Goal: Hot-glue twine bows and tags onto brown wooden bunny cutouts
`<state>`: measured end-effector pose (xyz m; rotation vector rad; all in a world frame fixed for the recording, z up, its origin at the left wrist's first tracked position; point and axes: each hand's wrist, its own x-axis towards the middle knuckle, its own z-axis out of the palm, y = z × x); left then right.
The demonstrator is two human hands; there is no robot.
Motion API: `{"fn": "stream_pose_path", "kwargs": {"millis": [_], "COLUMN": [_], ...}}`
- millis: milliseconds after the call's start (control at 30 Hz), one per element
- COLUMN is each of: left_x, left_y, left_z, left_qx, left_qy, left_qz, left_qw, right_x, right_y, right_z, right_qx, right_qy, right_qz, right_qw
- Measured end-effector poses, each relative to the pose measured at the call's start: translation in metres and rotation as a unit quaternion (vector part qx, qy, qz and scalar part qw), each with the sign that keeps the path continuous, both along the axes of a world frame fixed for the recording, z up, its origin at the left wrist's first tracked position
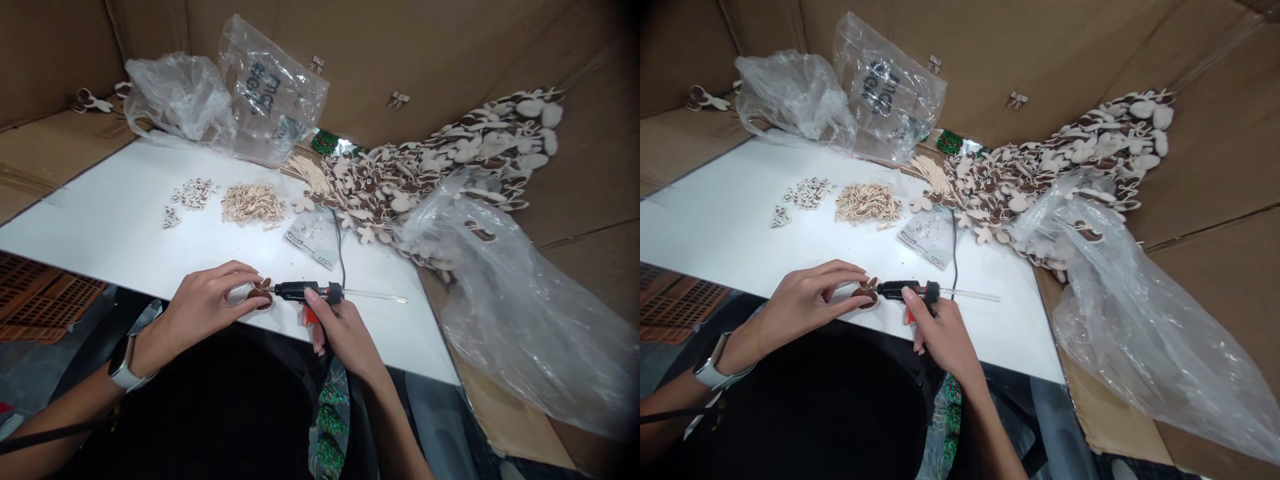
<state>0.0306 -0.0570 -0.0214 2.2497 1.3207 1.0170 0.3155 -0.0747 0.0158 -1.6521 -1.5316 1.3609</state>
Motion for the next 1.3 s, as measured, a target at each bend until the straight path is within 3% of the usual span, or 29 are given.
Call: {"fn": "stream_pose_path", "kwargs": {"millis": [1067,1300], "left_x": [0.001,0.001], "left_y": [0.000,0.000], "left_z": [-0.001,-0.001], "left_qx": [0.011,0.009], "left_qy": [-0.003,-0.001], "left_qz": [0.002,0.002], "left_qw": [1.000,1.000], "right_x": [-0.003,0.003], "right_y": [-0.002,0.002], "right_z": [0.002,0.013], "right_qx": [-0.004,-0.012], "right_qy": [-0.032,-0.074], "right_qz": [-0.010,0.033], "right_qw": [0.999,0.997]}}
